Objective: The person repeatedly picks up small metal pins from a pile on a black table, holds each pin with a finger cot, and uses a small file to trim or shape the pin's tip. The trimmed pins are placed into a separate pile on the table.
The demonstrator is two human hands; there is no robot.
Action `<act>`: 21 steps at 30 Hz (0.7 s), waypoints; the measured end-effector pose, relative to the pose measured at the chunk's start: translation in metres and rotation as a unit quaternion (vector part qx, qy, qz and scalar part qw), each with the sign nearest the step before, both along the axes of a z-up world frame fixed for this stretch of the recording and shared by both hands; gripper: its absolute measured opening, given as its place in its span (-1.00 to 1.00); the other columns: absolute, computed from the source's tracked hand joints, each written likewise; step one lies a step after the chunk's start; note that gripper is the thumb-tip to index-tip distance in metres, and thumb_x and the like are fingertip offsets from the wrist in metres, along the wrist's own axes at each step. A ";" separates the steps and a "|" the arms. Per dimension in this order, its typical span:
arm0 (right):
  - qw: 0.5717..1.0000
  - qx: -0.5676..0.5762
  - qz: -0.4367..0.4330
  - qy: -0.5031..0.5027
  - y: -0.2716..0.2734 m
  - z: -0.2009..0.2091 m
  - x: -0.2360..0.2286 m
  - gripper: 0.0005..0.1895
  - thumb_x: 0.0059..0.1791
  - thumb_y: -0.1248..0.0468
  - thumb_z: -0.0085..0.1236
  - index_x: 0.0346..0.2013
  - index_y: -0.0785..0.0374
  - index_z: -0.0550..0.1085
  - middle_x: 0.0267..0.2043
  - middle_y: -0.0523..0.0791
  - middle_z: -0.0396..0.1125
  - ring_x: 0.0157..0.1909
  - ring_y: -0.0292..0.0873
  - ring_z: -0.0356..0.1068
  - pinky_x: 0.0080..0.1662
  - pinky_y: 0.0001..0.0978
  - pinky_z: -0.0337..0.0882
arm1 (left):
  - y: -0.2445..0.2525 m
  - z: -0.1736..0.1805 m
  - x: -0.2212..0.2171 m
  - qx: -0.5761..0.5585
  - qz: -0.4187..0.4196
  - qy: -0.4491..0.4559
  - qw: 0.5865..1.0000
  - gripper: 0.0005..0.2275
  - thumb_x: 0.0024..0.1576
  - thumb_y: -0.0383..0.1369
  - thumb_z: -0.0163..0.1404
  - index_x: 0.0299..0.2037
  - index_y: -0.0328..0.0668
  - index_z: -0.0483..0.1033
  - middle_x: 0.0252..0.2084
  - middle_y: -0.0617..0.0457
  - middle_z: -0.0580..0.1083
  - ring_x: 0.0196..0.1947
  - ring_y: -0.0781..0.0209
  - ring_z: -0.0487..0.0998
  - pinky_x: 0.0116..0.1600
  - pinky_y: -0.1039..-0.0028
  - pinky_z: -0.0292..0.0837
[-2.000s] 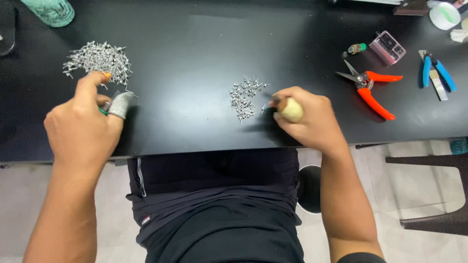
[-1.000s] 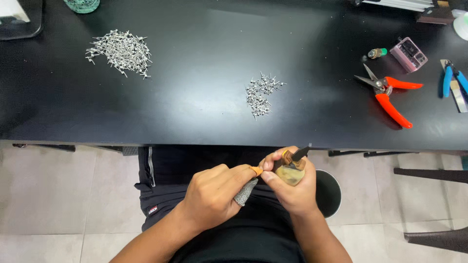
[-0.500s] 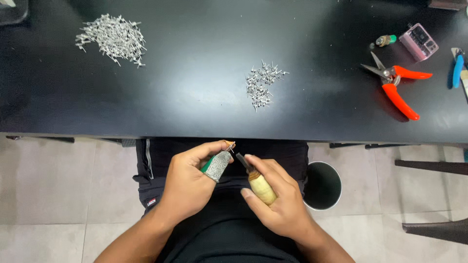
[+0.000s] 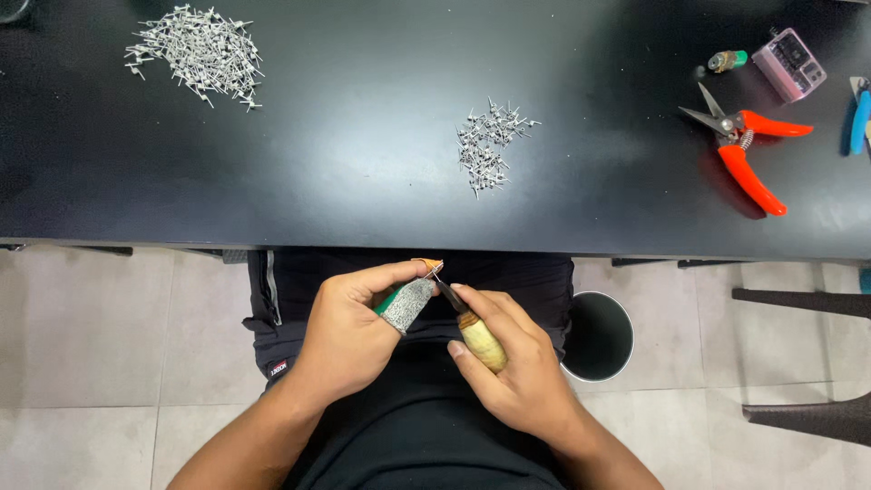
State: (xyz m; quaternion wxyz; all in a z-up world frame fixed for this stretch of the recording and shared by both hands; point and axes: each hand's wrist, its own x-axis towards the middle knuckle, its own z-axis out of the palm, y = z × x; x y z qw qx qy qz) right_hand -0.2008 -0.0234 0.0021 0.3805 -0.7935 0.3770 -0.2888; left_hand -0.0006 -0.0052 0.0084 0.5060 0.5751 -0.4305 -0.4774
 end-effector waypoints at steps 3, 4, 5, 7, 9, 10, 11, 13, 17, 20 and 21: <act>1.000 0.013 0.000 0.016 -0.001 -0.001 0.000 -0.45 -0.02 0.31 0.17 0.28 0.27 0.36 0.21 0.02 0.38 0.20 -0.06 0.45 0.24 -0.32 0.35 | -0.001 0.002 0.001 0.002 -0.006 -0.004 1.000 -0.75 0.07 -0.52 0.15 -0.04 -0.17 0.68 -0.01 0.04 0.68 0.02 0.35 0.68 0.18 0.60 0.55; 1.000 0.014 0.000 0.016 -0.001 -0.001 0.000 -0.45 -0.02 0.31 0.17 0.28 0.27 0.36 0.21 0.02 0.38 0.20 -0.06 0.45 0.24 -0.32 0.35 | -0.001 0.000 0.001 0.002 -0.006 -0.004 1.000 -0.75 0.07 -0.52 0.15 -0.04 -0.17 0.68 -0.01 0.04 0.68 0.02 0.35 0.68 0.18 0.60 0.55; 1.000 0.012 -0.002 0.017 -0.001 -0.001 0.000 -0.45 -0.02 0.31 0.17 0.28 0.27 0.36 0.19 0.01 0.39 0.17 -0.07 0.46 0.22 -0.32 0.37 | -0.001 -0.001 0.001 0.005 -0.008 -0.006 1.000 -0.76 0.07 -0.52 0.15 -0.05 -0.16 0.69 -0.02 0.05 0.68 0.02 0.36 0.67 0.18 0.60 0.55; 1.000 0.012 -0.004 0.017 -0.001 -0.002 0.000 -0.46 -0.02 0.31 0.17 0.27 0.26 0.36 0.17 0.00 0.39 0.15 -0.08 0.46 0.20 -0.33 0.38 | -0.001 -0.007 0.001 0.009 -0.010 -0.007 1.000 -0.76 0.07 -0.51 0.16 -0.06 -0.15 0.69 -0.02 0.06 0.69 0.02 0.36 0.67 0.18 0.60 0.55; 1.000 -0.015 0.012 0.011 -0.002 -0.005 -0.001 -0.46 -0.01 0.30 0.17 0.27 0.30 0.35 0.14 0.04 0.39 0.10 -0.05 0.46 0.19 -0.31 0.37 | 0.000 -0.015 0.002 -0.008 -0.029 0.031 0.999 -0.71 0.06 -0.60 0.12 -0.01 -0.21 0.67 -0.03 0.02 0.68 -0.04 0.35 0.67 0.13 0.58 0.57; 1.000 -0.014 0.011 0.011 0.000 -0.005 -0.001 -0.46 -0.01 0.30 0.17 0.27 0.30 0.35 0.14 0.04 0.39 0.10 -0.05 0.46 0.19 -0.31 0.37 | 0.001 -0.014 0.003 -0.008 -0.030 0.032 0.999 -0.71 0.06 -0.60 0.12 -0.01 -0.21 0.67 -0.03 0.02 0.68 -0.04 0.35 0.67 0.13 0.58 0.57; 1.000 -0.020 0.007 0.016 0.000 -0.004 -0.001 -0.46 -0.01 0.31 0.17 0.27 0.29 0.36 0.05 0.00 0.39 0.00 -0.09 0.45 0.13 -0.35 0.39 | 0.001 -0.014 0.003 -0.083 -0.017 -0.093 0.992 -0.72 0.06 -0.58 0.11 -0.03 -0.19 0.65 -0.04 0.02 0.67 -0.04 0.30 0.68 0.11 0.56 0.56; 0.999 -0.026 0.004 0.021 0.001 -0.004 0.000 -0.47 0.00 0.31 0.17 0.27 0.28 0.36 -0.05 -0.04 0.39 -0.09 -0.14 0.44 0.07 -0.38 0.41 | 0.002 -0.011 0.003 -0.155 -0.004 -0.216 0.964 -0.74 0.06 -0.57 0.11 -0.04 -0.16 0.64 -0.05 0.03 0.66 -0.04 0.24 0.70 0.10 0.54 0.55; 0.999 -0.014 0.003 0.029 0.001 -0.001 0.001 -0.45 0.00 0.32 0.15 0.30 0.28 0.34 -0.08 -0.06 0.37 -0.09 -0.15 0.43 0.06 -0.39 0.41 | 0.003 -0.003 0.001 -0.314 0.065 -0.570 0.757 -0.71 0.06 -0.64 -0.10 -0.09 -0.16 0.57 -0.18 0.21 0.58 -0.55 0.25 0.31 -0.44 0.54 0.23; 0.999 -0.037 0.014 0.032 0.000 -0.002 -0.001 -0.45 0.01 0.32 0.15 0.30 0.31 0.33 -0.07 -0.03 0.37 -0.06 -0.11 0.43 0.10 -0.36 0.40 | 0.004 -0.004 0.004 -0.314 0.053 -0.598 0.735 -0.78 0.13 -0.57 -0.05 -0.08 -0.15 0.56 -0.25 0.20 0.53 -0.56 0.23 0.30 -0.46 0.49 0.20; 0.997 -0.059 0.025 0.034 0.000 -0.003 -0.002 -0.45 0.01 0.32 0.14 0.30 0.33 0.32 -0.05 0.00 0.37 -0.03 -0.07 0.42 0.13 -0.33 0.38 | 0.004 -0.005 0.006 -0.308 0.030 -0.567 0.763 -0.77 0.11 -0.56 -0.02 -0.05 -0.17 0.55 -0.28 0.15 0.53 -0.52 0.19 0.41 -0.40 0.44 0.30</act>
